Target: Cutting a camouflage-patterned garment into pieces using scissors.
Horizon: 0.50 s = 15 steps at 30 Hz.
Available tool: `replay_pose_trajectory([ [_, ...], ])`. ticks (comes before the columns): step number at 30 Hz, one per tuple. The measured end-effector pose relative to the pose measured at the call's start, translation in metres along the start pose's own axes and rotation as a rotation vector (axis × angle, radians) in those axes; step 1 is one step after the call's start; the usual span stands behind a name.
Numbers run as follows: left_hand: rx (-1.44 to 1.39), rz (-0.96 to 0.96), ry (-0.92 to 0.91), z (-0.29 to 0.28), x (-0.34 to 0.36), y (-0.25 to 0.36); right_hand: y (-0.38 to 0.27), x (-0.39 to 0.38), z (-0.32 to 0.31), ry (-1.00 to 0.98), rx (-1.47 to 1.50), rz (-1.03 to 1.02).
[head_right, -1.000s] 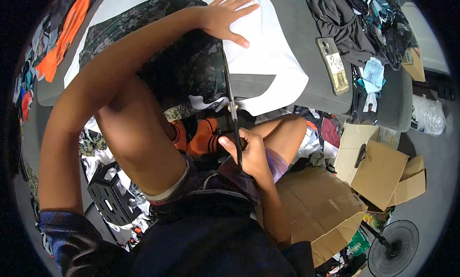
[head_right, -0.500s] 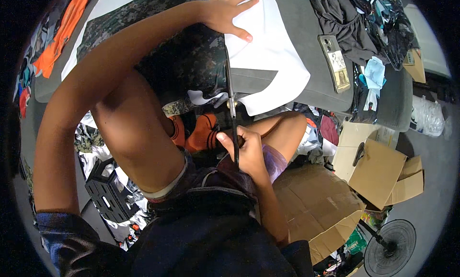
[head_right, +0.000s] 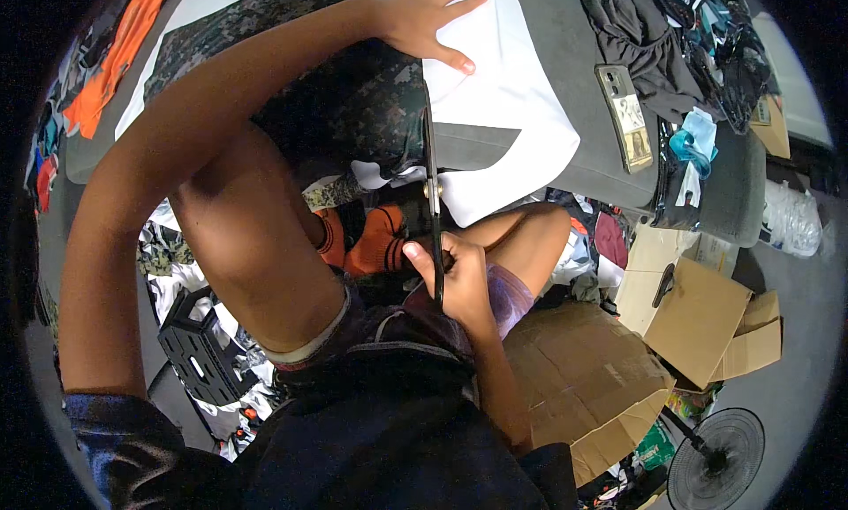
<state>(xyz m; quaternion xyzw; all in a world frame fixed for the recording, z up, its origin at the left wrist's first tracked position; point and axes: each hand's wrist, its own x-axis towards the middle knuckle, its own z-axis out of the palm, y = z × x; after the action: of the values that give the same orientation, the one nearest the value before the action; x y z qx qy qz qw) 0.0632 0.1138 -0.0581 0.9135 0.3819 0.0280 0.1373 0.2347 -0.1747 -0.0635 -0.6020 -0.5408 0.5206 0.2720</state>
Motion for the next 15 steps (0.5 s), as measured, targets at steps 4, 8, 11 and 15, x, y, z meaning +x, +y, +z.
replay_pose_trajectory([
  [4, -0.088, 0.01, -0.029, -0.0053, -0.0029, 0.0034, 0.0055, -0.0005, -0.0017, 0.015, 0.002, -0.042],
  [8, -0.003, -0.023, -0.05, -0.0038, 0.002, 0.0024, 0.0032, -0.0013, -0.0023, 0.003, -0.027, -0.033],
  [11, 0.025, -0.032, -0.055, -0.0026, 0.0041, 0.0029, 0.002, -0.0013, -0.002, 0.003, -0.026, -0.032],
  [15, 0.027, -0.034, -0.052, -0.001, 0.0045, 0.0026, 0.0002, -0.0012, -0.0005, 0.005, 0.01, -0.041],
])
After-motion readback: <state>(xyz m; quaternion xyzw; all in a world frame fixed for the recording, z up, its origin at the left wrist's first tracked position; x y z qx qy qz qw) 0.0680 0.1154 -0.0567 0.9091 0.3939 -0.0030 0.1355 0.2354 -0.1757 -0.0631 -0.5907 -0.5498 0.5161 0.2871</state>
